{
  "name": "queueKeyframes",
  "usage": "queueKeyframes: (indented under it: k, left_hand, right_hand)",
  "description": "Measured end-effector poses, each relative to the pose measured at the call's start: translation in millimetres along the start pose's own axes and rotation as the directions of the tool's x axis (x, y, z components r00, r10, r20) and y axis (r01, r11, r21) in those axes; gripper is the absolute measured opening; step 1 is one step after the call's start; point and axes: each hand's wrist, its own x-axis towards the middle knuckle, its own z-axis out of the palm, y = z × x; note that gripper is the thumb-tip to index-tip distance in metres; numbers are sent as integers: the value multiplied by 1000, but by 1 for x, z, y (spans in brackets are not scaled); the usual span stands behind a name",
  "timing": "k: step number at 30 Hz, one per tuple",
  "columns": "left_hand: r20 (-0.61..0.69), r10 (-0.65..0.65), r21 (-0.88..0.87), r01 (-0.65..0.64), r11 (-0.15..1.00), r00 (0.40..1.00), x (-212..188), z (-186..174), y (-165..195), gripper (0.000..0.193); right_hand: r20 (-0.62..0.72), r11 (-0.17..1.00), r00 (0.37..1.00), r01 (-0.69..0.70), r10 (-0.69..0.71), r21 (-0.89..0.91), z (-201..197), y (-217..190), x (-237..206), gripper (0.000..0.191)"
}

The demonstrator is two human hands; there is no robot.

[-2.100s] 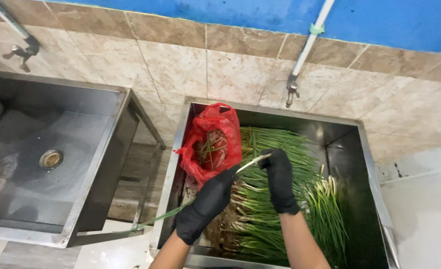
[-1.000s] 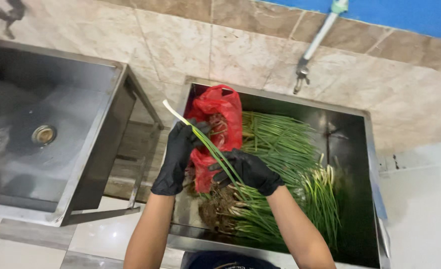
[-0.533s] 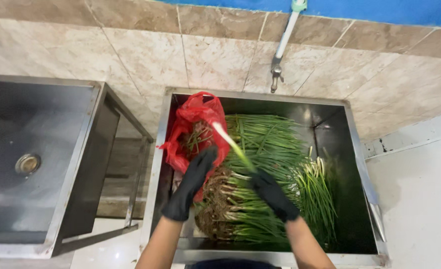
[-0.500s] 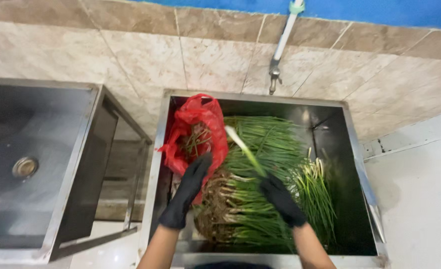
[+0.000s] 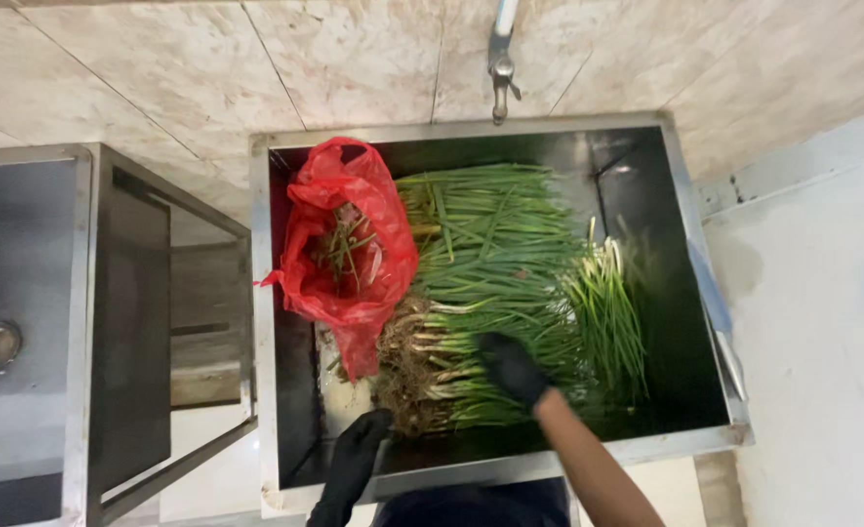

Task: The person stands at a stainless steel sink filled with bunches of scallions and trims the root ends off each bunch with a small knife, dropping the trimmed roots into a red plastic bag inside the sink. They work through the bunches one at a time, occasionally lifting and repositioning the scallions while trimming.

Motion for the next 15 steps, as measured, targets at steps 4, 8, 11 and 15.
queueKeyframes:
  k: [4,8,11,15]
  left_hand:
    - [-1,-39,-106,39,994,999,-2,19,-11,31]
    - [-12,-7,-35,7,999,1000,-4,24,-13,32]
    - [-27,-40,36,41,998,999,-2,24,-7,37]
    - [6,88,118,-88,989,996,15,33,35,50]
  right_hand:
    - [13,982,1000,7,-5,-191,52,-35,53,39]
    - [302,939,922,-145,243,-312,47,-46,73,41]
    - [231,995,968,-89,96,-42,30,-40,60,48]
    - [-139,996,987,86,-82,19,4,-30,32,53]
